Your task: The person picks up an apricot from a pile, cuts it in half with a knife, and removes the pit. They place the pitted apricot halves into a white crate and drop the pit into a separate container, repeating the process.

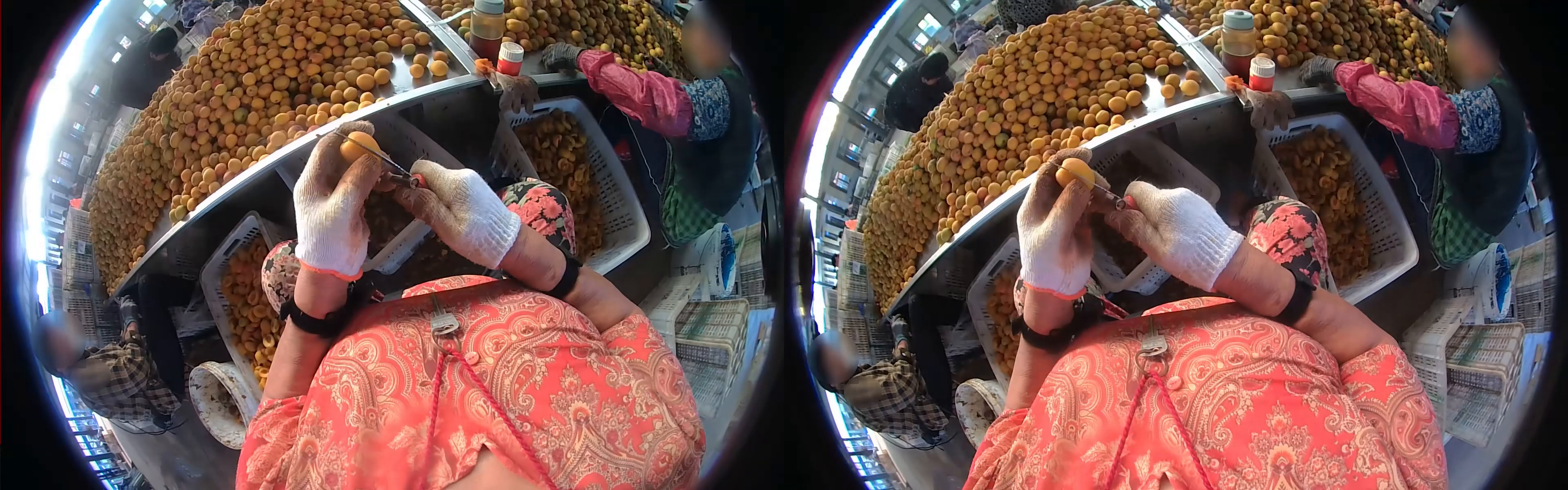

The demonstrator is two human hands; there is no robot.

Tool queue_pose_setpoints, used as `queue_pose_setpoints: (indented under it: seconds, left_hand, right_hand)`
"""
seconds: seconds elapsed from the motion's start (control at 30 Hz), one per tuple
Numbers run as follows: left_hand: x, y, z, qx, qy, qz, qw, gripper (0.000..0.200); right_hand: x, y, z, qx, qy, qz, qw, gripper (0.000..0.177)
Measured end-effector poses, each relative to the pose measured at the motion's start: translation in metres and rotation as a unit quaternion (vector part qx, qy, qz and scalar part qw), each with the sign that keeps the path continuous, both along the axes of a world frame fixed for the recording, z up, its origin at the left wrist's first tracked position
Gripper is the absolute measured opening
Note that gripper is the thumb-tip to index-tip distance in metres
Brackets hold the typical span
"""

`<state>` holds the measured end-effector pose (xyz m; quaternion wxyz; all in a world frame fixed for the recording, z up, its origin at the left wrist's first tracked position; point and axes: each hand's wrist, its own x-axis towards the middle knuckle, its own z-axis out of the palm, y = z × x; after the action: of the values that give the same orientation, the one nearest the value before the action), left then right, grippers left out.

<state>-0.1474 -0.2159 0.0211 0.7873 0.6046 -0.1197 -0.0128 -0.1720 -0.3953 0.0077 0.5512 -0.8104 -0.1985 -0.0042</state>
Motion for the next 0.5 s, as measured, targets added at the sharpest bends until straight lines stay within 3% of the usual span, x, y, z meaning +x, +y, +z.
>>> queue_pose_setpoints:
  seconds: [0.2, 0.5]
  left_hand:
    - [0.0, -0.006, 0.002, 0.019, -0.01, 0.041, 0.999, 0.036]
    - [0.001, -0.012, 0.0, -0.034, 0.004, 0.044, 0.998, 0.032]
  right_hand:
    - [0.001, 0.005, -0.005, -0.043, -0.015, -0.036, 0.998, 0.033]
    - [0.001, 0.006, -0.01, -0.012, -0.001, -0.042, 0.999, 0.032]
